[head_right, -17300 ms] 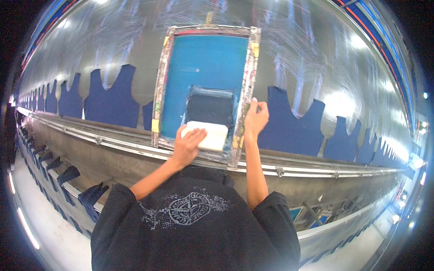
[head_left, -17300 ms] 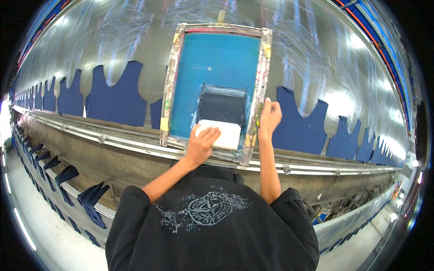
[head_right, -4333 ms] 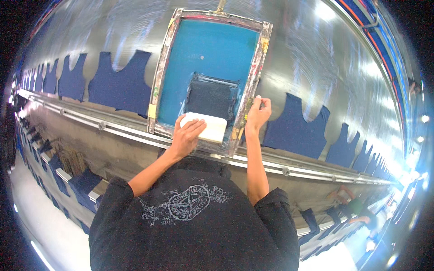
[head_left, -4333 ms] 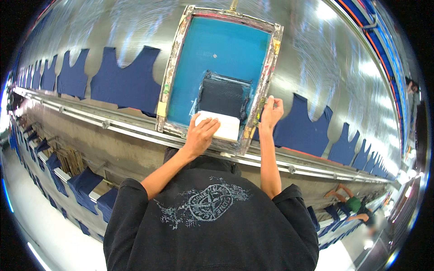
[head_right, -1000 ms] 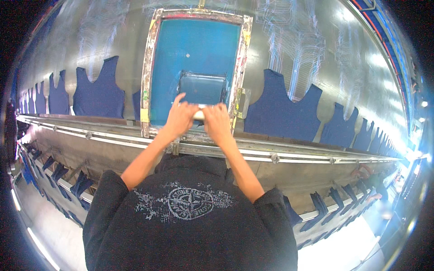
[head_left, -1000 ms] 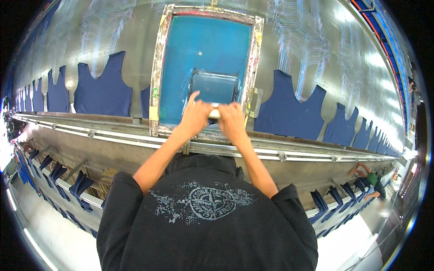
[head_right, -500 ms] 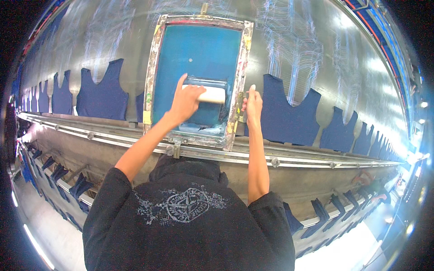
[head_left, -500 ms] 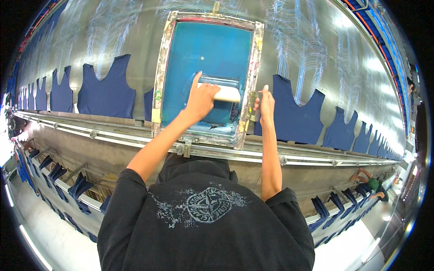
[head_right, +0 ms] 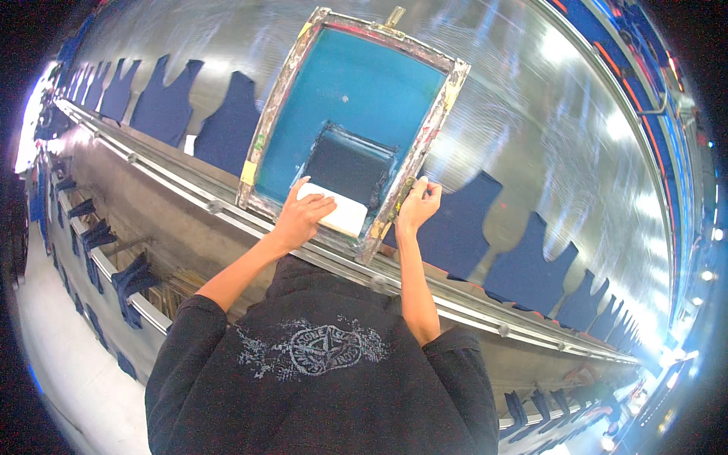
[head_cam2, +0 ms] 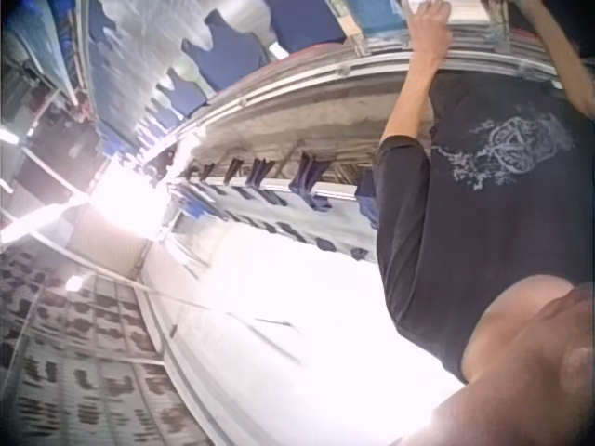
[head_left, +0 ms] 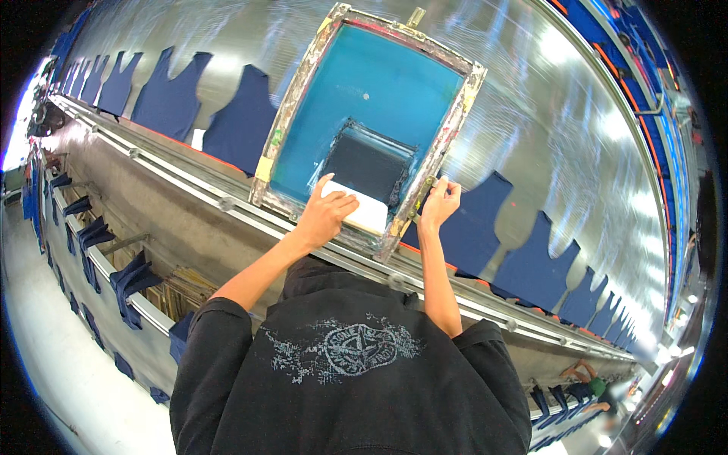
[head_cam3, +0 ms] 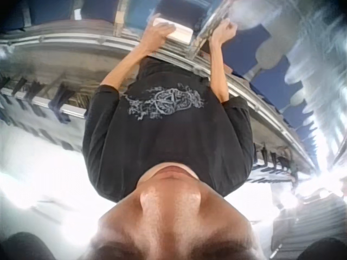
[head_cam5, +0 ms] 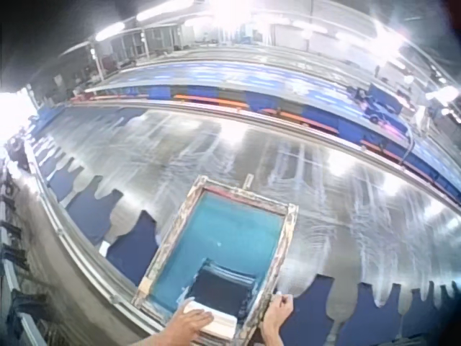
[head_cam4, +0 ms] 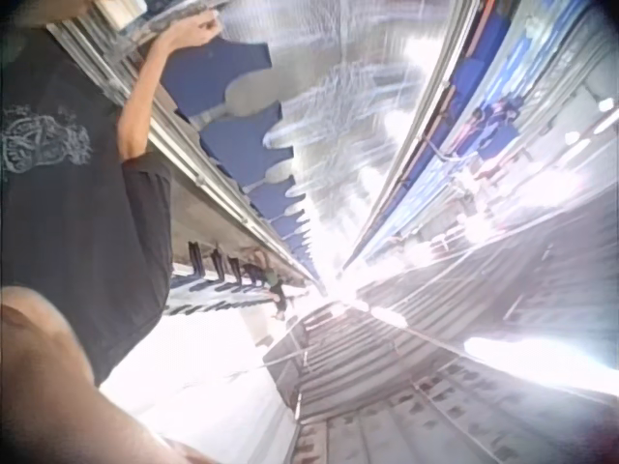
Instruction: The person uses a squeegee to pull dark ink across a screen-printing frame, applying it to a series of blue garments laid out on a conveyor. After completing a pass, the person lifts the frame and walks to a different section of the line to continue printing.
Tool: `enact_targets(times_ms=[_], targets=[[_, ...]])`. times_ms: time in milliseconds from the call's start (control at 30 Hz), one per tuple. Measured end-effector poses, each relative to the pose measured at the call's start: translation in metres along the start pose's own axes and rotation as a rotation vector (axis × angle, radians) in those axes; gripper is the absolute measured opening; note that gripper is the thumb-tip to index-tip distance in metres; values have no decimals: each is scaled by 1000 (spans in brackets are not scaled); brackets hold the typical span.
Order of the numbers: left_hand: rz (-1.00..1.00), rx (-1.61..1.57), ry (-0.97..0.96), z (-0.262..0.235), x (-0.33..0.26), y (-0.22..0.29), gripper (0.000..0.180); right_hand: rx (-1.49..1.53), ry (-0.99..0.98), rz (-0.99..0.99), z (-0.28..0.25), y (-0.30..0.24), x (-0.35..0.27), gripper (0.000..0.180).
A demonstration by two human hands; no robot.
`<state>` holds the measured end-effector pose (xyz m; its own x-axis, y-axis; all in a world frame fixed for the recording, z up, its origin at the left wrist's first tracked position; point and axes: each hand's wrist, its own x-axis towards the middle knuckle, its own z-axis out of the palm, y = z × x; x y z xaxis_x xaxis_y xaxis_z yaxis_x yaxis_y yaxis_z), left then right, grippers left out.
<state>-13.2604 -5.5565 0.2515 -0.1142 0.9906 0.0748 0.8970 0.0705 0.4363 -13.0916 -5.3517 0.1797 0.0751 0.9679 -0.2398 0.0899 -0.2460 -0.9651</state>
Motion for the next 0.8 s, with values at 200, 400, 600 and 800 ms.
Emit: enact_targets(times_ms=[200, 400, 600, 800], targets=[[-65, -41, -42, -61, -46, -131, 51, -127, -19, -100, 135, 25, -57, 23], [0, -92, -179, -77, -37, -165, 32, -562, 69, -194, 166, 15, -77, 29], [111, -51, -475, -81, 2, -194, 29, -624, 28, -137, 163, 14, -80, 28], [87, -168, -746, -94, 27, -204, 26, -877, -138, -278, 159, -10, -71, 24]])
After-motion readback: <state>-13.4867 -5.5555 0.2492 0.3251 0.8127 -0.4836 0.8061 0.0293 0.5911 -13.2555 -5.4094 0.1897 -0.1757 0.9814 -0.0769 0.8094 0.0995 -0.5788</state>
